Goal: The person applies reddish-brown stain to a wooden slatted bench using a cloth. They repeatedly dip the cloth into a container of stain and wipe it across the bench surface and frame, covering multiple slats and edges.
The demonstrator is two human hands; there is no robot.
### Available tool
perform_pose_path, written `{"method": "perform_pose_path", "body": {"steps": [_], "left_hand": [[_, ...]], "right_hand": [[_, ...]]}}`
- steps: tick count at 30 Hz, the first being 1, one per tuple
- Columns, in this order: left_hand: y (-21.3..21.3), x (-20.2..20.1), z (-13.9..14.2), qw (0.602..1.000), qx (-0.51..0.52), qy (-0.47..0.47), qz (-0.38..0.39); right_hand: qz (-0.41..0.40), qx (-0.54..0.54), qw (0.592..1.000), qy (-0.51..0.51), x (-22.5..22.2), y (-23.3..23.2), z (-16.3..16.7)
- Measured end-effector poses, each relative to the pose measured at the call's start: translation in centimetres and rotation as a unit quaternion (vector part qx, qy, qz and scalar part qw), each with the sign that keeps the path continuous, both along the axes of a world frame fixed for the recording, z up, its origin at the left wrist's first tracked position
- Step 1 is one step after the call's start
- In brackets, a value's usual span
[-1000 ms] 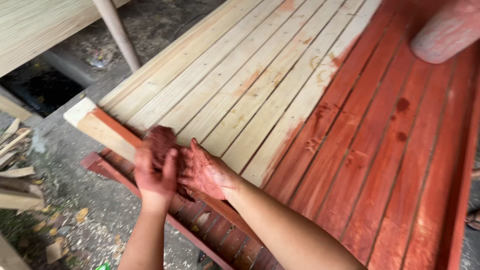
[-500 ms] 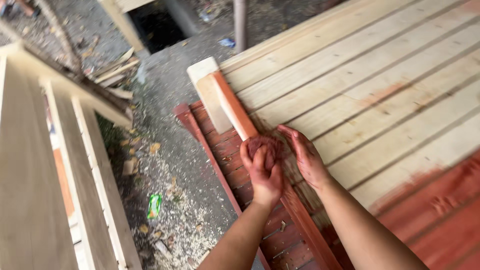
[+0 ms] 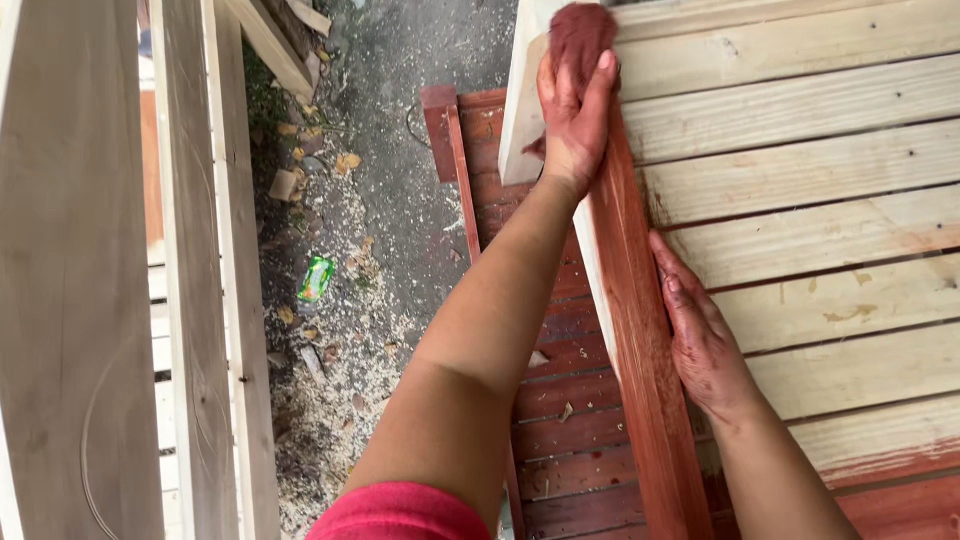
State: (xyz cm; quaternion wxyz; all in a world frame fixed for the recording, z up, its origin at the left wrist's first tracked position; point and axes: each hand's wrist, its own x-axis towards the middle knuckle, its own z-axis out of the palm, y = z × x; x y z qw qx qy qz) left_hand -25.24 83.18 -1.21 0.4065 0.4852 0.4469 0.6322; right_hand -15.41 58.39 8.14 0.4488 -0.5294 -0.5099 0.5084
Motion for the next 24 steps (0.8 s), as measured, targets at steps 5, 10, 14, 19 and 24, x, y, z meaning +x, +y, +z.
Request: {"method": "perform_pose_path", "body": {"steps": [5, 10, 14, 19, 24], "left_hand": [[-13.1, -1.1, -1.7, 0.995, 0.000, -0.045, -0.089], [-29.8, -1.2, -1.1, 0.990, 0.004, 0.022, -0.136], [-37.7, -1.7, 1.6, 0.986, -0.030, -0.017, -0.164], [-32.7, 0.4, -0.6, 0.996, 0.008, 0.017, -0.091], [-19.1, 2.0, -4.0, 0.983, 0.068, 0.170, 0.004]], "right_hand": [[-0.006, -0.037, 0.999, -0.022, -0.4, -2.3, 0.5], [-0.040, 0.009, 0.992, -0.122, -1.8, -2.7, 0.3], [-0.049, 0.051, 0.963, -0.261, -2.2, -2.4, 0.7], [-0.037, 0.071, 0.964, -0.255, -1.9, -2.4, 1.5], [-0.028, 0.074, 0.967, -0.241, -2.1, -2.5, 1.7]]}}
